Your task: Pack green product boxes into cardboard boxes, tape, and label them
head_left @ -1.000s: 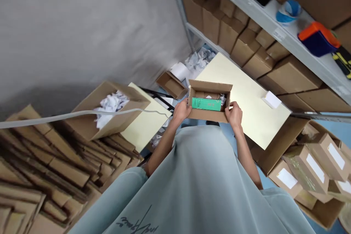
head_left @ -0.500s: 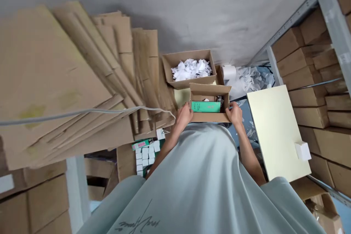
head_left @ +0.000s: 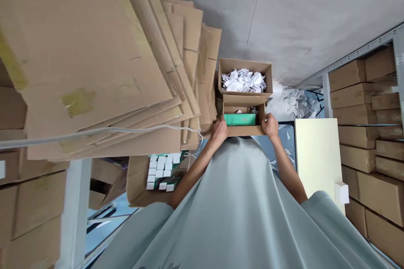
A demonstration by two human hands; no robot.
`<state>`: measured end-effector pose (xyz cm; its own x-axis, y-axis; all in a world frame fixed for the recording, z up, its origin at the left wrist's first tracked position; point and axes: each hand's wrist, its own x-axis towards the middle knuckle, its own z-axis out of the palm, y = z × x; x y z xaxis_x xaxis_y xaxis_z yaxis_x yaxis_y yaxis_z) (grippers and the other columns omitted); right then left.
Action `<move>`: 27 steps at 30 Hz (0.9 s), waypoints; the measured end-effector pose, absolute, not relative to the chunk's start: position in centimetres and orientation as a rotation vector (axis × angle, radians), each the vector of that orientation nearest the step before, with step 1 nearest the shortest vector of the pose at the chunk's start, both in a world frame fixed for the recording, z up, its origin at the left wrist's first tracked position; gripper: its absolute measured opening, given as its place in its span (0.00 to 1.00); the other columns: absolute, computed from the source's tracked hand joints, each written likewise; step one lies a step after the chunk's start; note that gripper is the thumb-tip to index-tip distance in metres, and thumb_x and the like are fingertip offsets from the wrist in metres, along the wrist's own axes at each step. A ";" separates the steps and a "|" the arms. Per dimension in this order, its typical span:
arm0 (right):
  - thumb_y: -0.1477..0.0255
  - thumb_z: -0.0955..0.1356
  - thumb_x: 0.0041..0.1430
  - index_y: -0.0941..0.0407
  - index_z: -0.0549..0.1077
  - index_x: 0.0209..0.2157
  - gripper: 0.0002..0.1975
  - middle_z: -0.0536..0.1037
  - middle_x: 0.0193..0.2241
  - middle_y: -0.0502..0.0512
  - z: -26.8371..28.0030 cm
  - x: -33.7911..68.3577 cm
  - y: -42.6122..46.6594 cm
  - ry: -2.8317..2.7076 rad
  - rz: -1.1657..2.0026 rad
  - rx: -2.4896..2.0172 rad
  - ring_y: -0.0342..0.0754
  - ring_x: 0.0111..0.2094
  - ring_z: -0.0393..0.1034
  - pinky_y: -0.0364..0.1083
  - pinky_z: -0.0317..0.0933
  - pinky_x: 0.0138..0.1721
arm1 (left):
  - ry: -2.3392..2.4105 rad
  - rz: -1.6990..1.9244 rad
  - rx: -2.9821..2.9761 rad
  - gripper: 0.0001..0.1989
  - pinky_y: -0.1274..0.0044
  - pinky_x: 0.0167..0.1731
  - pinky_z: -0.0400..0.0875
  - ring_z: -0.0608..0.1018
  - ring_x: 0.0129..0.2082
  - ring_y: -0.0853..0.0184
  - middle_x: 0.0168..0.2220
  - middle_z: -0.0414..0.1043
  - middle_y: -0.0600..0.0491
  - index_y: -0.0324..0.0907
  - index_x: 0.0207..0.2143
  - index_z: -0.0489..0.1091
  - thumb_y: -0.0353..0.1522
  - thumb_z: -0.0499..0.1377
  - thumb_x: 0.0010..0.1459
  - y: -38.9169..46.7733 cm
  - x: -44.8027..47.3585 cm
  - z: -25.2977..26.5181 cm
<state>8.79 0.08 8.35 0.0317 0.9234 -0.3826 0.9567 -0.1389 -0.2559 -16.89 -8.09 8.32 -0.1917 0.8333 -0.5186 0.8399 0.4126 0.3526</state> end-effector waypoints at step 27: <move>0.66 0.69 0.74 0.57 0.76 0.64 0.21 0.80 0.61 0.68 11.7 5.3 19.0 2.573 -0.947 1.957 0.62 0.58 0.78 0.58 0.70 0.65 | 1.953 0.819 1.558 0.27 0.54 0.80 0.60 0.67 0.78 0.49 0.75 0.67 0.37 0.40 0.73 0.67 0.33 0.57 0.74 3.8 -15.9 12.6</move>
<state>5.35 18.98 11.71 -0.3080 0.9394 -0.1504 0.8128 0.1776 -0.5549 -15.85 3.84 12.58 -0.2146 0.9765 -0.0190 0.6709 0.1615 0.7237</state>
